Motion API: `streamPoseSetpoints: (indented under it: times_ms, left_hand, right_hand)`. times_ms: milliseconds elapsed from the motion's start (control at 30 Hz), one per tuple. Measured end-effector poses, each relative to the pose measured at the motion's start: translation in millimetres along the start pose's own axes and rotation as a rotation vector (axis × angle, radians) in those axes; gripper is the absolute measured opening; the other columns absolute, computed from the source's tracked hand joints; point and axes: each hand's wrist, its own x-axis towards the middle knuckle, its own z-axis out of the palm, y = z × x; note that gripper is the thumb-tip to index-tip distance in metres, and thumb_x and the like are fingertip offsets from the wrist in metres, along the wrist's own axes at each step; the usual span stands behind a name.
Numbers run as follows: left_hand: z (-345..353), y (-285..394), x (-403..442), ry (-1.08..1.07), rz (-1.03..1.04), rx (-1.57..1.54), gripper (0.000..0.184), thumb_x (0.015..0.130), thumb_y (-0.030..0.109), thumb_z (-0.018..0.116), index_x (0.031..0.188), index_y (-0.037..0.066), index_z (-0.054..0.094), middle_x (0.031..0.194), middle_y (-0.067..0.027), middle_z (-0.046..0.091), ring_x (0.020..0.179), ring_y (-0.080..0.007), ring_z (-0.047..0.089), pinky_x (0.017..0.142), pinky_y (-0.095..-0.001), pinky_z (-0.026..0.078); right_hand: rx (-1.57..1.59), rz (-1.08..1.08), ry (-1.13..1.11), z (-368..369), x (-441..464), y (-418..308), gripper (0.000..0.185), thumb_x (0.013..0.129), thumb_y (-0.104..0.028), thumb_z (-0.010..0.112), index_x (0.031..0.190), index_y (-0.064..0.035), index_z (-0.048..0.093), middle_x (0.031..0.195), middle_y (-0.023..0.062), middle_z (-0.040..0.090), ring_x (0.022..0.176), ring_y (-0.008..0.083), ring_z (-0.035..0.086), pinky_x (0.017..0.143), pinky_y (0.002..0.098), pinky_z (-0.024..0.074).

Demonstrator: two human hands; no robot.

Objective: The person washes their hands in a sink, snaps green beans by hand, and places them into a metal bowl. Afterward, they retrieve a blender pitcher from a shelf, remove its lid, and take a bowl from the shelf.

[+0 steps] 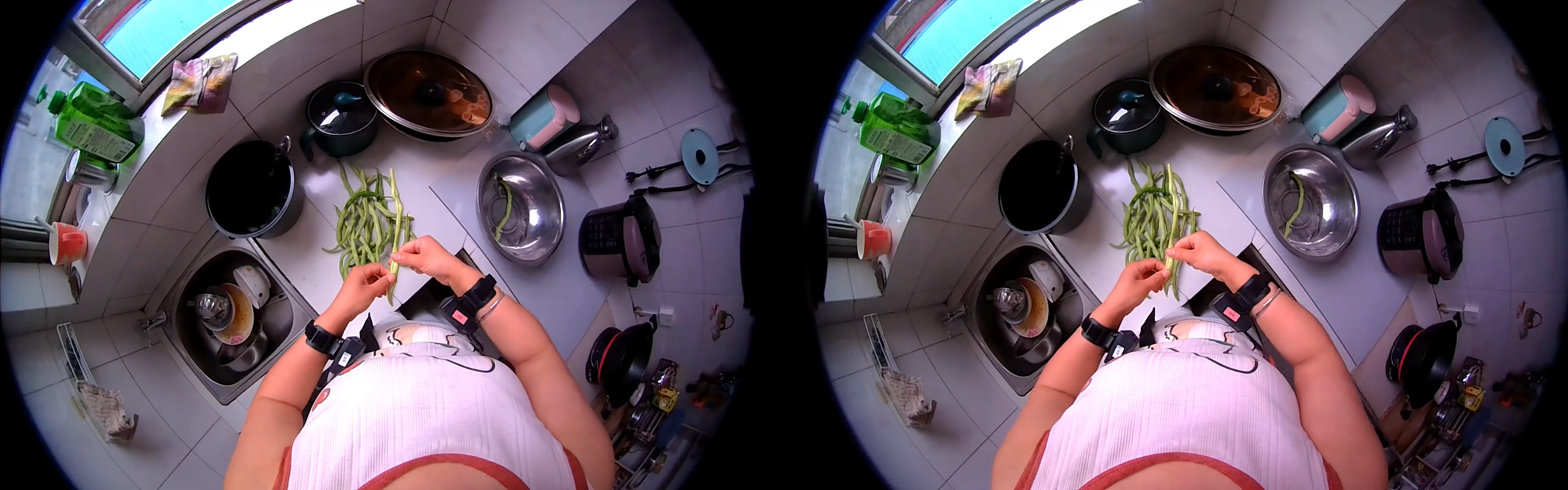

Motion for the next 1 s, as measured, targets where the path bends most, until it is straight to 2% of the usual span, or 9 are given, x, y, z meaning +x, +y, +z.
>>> streamPoseSetpoints:
  times_ms: [33,100,200,433,500,600,700,833,1000]
  left_hand:
    - [3,-2,4,-0.002,0.002,0.001,0.015,0.083,0.017,0.058,0.078,0.003,0.057,0.065,0.0039,0.051,0.056,-0.0042,0.043,0.051,-0.0181,0.035]
    - [7,-4,13,0.1,-0.032,-0.137,0.013,0.082,0.014,0.06,0.078,0.002,0.057,0.065,0.0017,0.053,0.055,-0.0048,0.045,0.05,-0.0187,0.037]
    - [3,-10,24,0.133,0.028,-0.007,0.014,0.082,0.016,0.06,0.08,0.002,0.058,0.068,0.0017,0.055,0.057,-0.0046,0.046,0.051,-0.0185,0.037]
    - [17,-6,32,0.231,0.097,-0.024,0.014,0.08,0.014,0.062,0.078,0.001,0.057,0.066,0.0012,0.055,0.056,-0.0047,0.046,0.051,-0.0188,0.037]
    - [23,0,33,0.258,0.074,-0.098,0.013,0.079,0.013,0.063,0.076,0.002,0.057,0.065,0.0012,0.055,0.054,-0.005,0.046,0.05,-0.0187,0.037]
    - [27,2,44,0.211,0.074,-0.098,0.012,0.079,0.012,0.063,0.076,0.002,0.057,0.063,0.0014,0.054,0.053,-0.0048,0.045,0.049,-0.0185,0.036]
    - [35,4,56,0.162,0.038,-0.127,0.011,0.079,0.012,0.062,0.076,0.002,0.057,0.061,0.0021,0.053,0.053,-0.0044,0.045,0.048,-0.0185,0.035]
    - [57,10,77,0.077,0.0,-0.194,0.012,0.08,0.013,0.061,0.076,0.003,0.058,0.063,0.0013,0.055,0.053,-0.005,0.047,0.049,-0.0179,0.037]
    - [91,8,119,-0.015,0.038,0.016,0.014,0.081,0.012,0.059,0.08,-0.002,0.058,0.067,-0.003,0.059,0.057,-0.0081,0.054,0.054,-0.0207,0.045]
  right_hand:
    - [-0.001,-0.001,0.002,0,2,6,0.021,0.081,-0.022,0.061,0.073,-0.0033,0.063,0.054,-0.0064,0.043,0.05,0.0028,0.035,0.043,0.0193,0.0266]
    - [-0.214,-0.249,0.162,1,4,12,0.021,0.081,-0.02,0.06,0.074,-0.0009,0.062,0.055,-0.0057,0.045,0.053,0.0029,0.036,0.045,0.0203,0.0289]
    - [-0.3,-0.327,0.248,3,2,11,0.02,0.081,-0.018,0.06,0.075,0.0012,0.061,0.056,-0.0046,0.047,0.055,0.0038,0.037,0.048,0.0216,0.0311]
    - [-0.378,-0.323,0.323,4,-11,1,0.019,0.082,-0.017,0.057,0.076,0.0014,0.061,0.055,-0.0019,0.046,0.054,0.0055,0.038,0.048,0.0235,0.033]
    - [-0.395,-0.319,0.394,5,-16,-3,0.021,0.08,-0.019,0.056,0.076,0.0003,0.06,0.058,0.0131,0.053,0.051,0.018,0.048,0.051,0.0308,0.0394]
    - [-0.423,-0.434,0.526,3,-17,0,0.021,0.081,-0.018,0.054,0.073,0.0005,0.059,0.058,0.0149,0.052,0.05,0.0217,0.047,0.051,0.0318,0.0389]
    - [-0.373,-0.39,0.574,-7,-26,1,0.021,0.08,-0.017,0.055,0.071,0.0014,0.056,0.06,0.0165,0.051,0.051,0.0249,0.047,0.051,0.0333,0.0384]
    - [-0.523,-0.47,0.715,-27,-41,-3,0.019,0.08,-0.014,0.052,0.069,0.0024,0.054,0.066,0.019,0.051,0.062,0.0339,0.053,0.055,0.0395,0.0395]
    - [-0.679,-0.383,0.65,-73,-71,1,0.01,0.08,-0.01,0.048,0.08,-0.0014,0.054,0.08,0.0174,0.054,0.076,0.0368,0.053,0.065,0.0437,0.0411]
